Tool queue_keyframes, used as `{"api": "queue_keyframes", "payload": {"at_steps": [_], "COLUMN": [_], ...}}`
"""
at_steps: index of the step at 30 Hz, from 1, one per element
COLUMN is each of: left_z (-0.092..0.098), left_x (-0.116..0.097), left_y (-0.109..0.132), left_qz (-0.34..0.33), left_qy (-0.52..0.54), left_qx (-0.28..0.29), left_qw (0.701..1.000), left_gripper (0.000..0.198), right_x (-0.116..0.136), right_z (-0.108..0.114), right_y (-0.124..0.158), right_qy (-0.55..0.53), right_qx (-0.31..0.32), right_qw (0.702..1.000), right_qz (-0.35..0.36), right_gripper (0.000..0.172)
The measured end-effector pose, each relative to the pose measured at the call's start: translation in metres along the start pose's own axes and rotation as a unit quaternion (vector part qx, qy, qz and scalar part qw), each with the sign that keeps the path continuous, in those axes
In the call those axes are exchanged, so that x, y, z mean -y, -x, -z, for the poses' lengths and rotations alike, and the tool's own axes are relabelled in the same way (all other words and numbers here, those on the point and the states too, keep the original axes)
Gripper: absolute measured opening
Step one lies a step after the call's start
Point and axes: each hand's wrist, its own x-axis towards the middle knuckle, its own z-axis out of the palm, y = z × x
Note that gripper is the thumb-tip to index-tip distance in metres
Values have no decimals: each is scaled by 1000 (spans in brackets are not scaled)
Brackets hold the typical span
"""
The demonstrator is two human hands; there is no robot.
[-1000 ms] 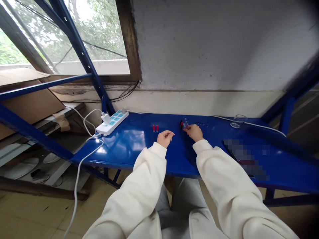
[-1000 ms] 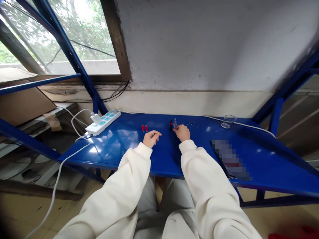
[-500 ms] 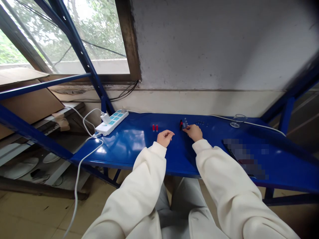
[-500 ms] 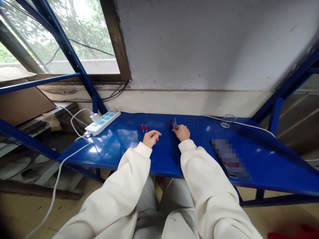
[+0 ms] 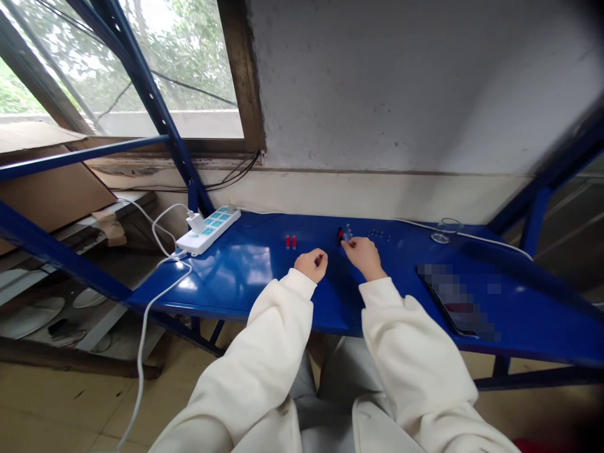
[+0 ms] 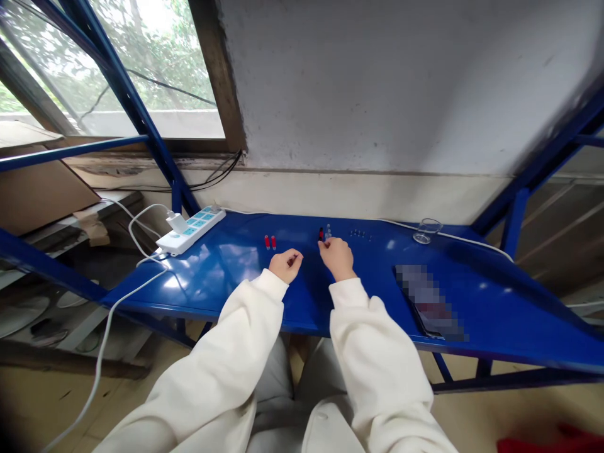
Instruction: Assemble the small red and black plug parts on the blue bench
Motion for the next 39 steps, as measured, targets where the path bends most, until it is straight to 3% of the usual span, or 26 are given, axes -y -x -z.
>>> {"api": "queue_keyframes", "payload": {"at_steps": [3, 7, 9, 12, 16, 21, 30, 39], "left_z": [16, 62, 85, 103, 100, 91, 87, 78], "left_x": [-5, -9, -9, -6, 4, 13, 25, 25], "left_y": [-5, -26, -39, -56, -67, -70, -71, -70], "left_qz": [-11, -42, -79, -94, -91, -59, -46, -93], "left_qy": [-78, -132, -192, -288, -351, -372, -346, -311], "left_qx": [-37, -90, -69, 16, 121, 152, 155, 112], "left_qw": [996, 986, 976, 953, 924, 914, 924, 939], "left_gripper": [16, 20, 20, 22, 21, 20, 12, 9], "right_x": [16, 20, 18, 16, 16, 15, 15, 15], "right_z": [-12, -26, -28, -30, -31, -32, -34, -34], "right_y": [15, 25, 26, 26, 26, 27, 28, 28], "right_qy": [-60, -104, -114, -122, -127, -135, -152, -152], "right_qx": [-73, -52, -38, -28, -21, -25, -24, -27], "right_qw": [994, 983, 979, 975, 972, 968, 962, 962], "right_qz": [59, 144, 164, 185, 199, 208, 224, 225], "right_gripper": [33, 36, 36, 36, 36, 36, 34, 33]}}
